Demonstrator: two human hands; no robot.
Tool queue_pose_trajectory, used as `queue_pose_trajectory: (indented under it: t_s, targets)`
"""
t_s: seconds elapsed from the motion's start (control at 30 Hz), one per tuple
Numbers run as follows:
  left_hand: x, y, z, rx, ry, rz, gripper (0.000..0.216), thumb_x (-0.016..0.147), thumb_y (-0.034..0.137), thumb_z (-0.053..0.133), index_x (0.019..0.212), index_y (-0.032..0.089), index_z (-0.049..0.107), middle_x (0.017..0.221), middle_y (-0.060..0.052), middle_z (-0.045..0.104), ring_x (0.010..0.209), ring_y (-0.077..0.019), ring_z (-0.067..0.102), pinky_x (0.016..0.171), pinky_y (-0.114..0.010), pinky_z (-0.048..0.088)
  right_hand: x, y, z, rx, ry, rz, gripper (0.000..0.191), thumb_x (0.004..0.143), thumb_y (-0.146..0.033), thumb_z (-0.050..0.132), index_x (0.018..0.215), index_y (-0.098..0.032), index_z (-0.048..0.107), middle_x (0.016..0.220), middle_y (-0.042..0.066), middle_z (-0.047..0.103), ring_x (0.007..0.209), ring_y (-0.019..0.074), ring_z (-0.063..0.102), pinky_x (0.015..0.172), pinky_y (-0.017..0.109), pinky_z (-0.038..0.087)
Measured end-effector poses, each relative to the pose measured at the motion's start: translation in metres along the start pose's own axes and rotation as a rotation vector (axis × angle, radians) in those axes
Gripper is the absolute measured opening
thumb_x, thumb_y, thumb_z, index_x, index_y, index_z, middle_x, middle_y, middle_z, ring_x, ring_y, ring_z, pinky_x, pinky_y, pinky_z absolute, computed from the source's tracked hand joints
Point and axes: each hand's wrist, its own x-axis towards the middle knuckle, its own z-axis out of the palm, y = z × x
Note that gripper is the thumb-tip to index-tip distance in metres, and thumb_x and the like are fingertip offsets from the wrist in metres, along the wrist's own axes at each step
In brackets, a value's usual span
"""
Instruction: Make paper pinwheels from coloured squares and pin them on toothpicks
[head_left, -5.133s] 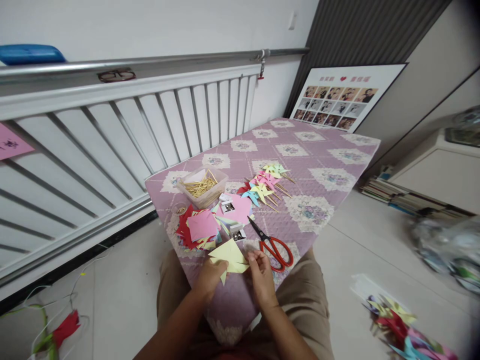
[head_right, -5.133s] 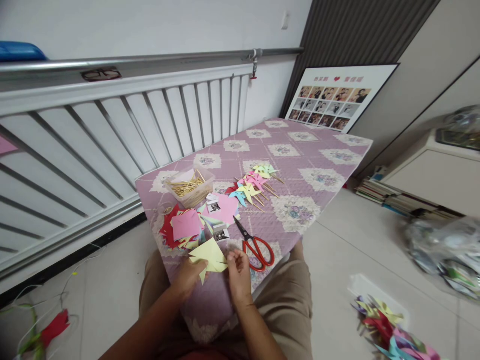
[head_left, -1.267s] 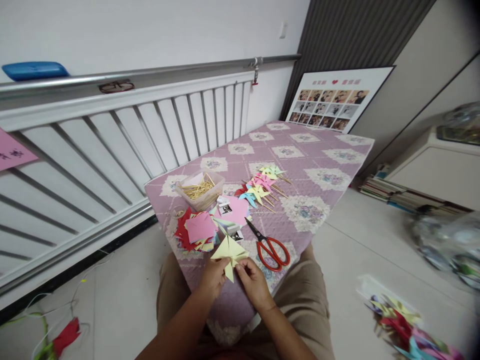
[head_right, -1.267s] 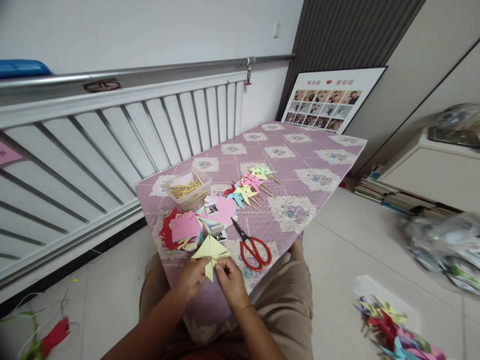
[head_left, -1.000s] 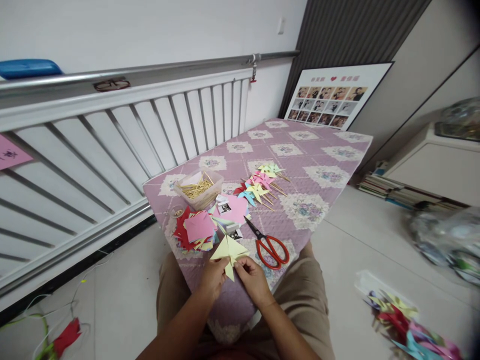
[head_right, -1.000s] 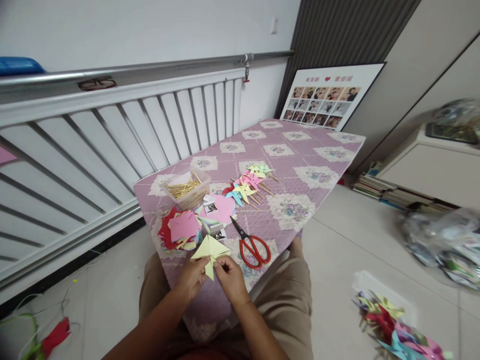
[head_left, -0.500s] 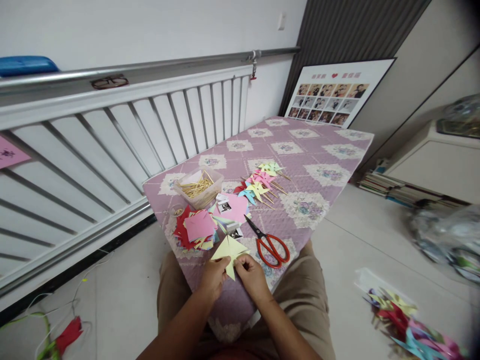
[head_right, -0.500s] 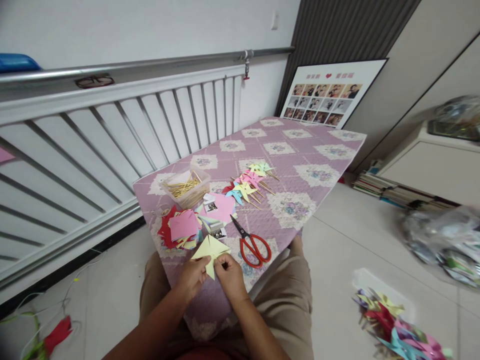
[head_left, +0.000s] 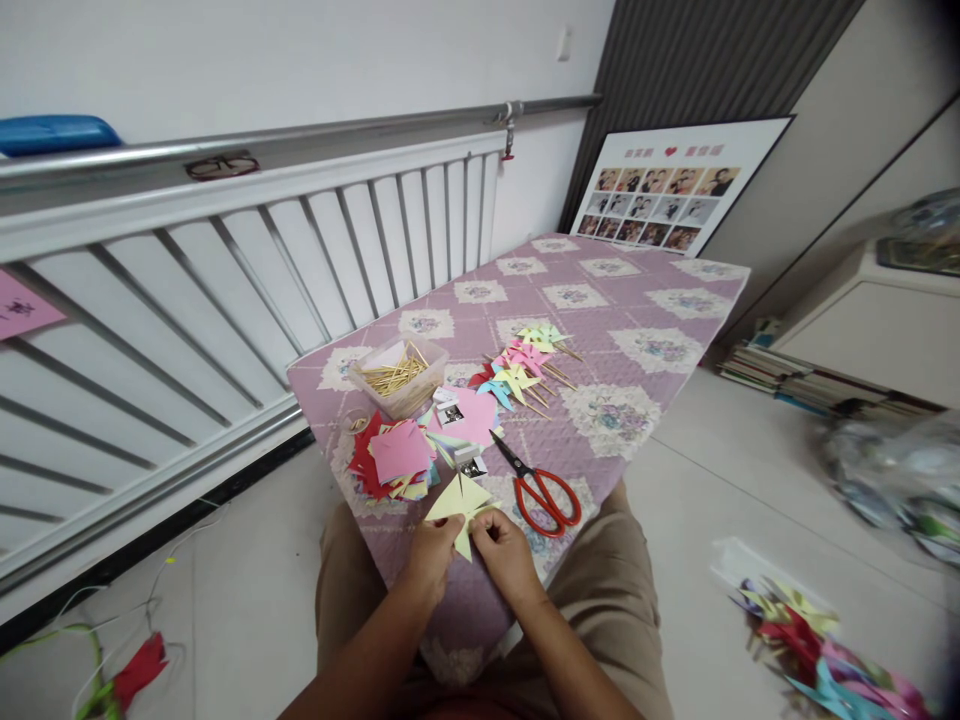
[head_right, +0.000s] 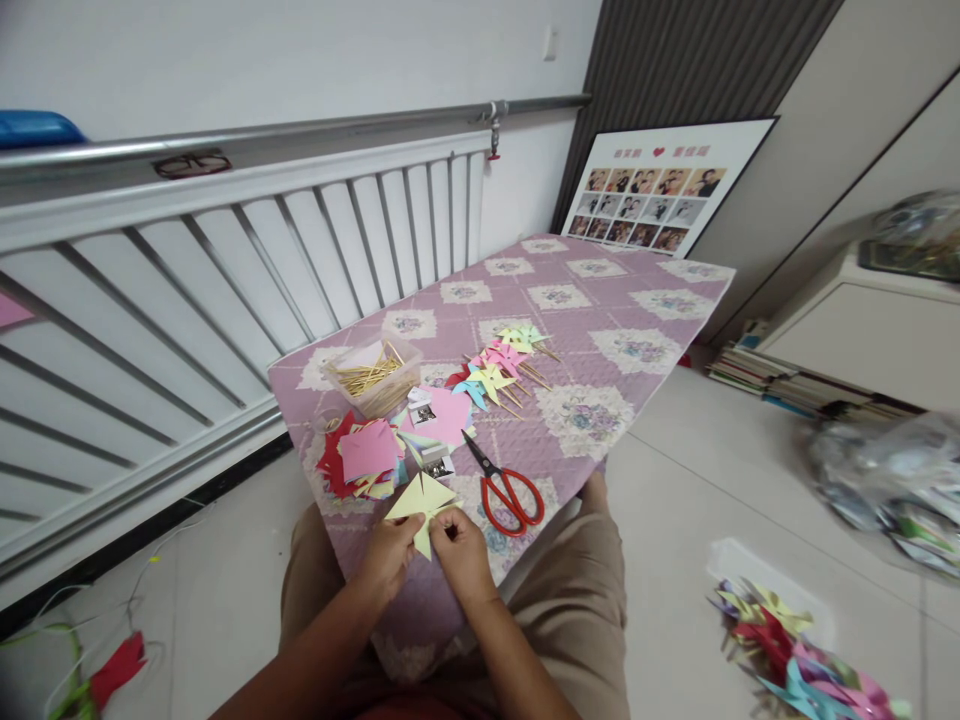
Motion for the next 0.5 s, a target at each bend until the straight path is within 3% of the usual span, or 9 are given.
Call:
queue_pose_trajectory:
  t_s: [0.2, 0.4, 0.5]
  targets:
    - [0.004, -0.003, 0.000, -0.002, 0.012, 0.020, 0.023, 0.063, 0.033, 0.073, 0.055, 0.018, 0.058, 0.043, 0.005, 0.050, 0.037, -0.0092, 0.036, 0.042, -0.024, 0.024, -0.001, 0.000, -0.001, 0.090, -0.002, 0.027, 0.027, 0.074, -0.041, 0.068, 0.061, -0.021, 0.057, 0.060, -0.002, 0.054, 0.060, 0.0160, 0.049, 0.060, 0.028, 0.042]
    - [0.005, 0.009, -0.002, -0.101, -0.077, 0.030, 0.014, 0.064, 0.031, 0.070, 0.066, 0.018, 0.063, 0.060, -0.003, 0.065, 0.055, -0.0154, 0.057, 0.054, -0.025, 0.041, -0.001, 0.007, -0.011, 0.292, 0.089, 0.109, 0.030, 0.082, -0.053, 0.060, 0.081, -0.023, 0.056, 0.068, -0.002, 0.060, 0.062, 0.0162, 0.057, 0.062, 0.029, 0.050]
    - [0.001, 0.025, -0.009, -0.101, -0.115, 0.016, 0.015, 0.061, 0.026, 0.070, 0.073, 0.017, 0.067, 0.066, -0.005, 0.068, 0.059, -0.0169, 0.060, 0.060, -0.028, 0.046, 0.001, 0.010, -0.016, 0.387, 0.117, 0.159, 0.034, 0.080, -0.057, 0.060, 0.086, -0.024, 0.054, 0.074, 0.000, 0.064, 0.064, 0.0170, 0.062, 0.065, 0.033, 0.054]
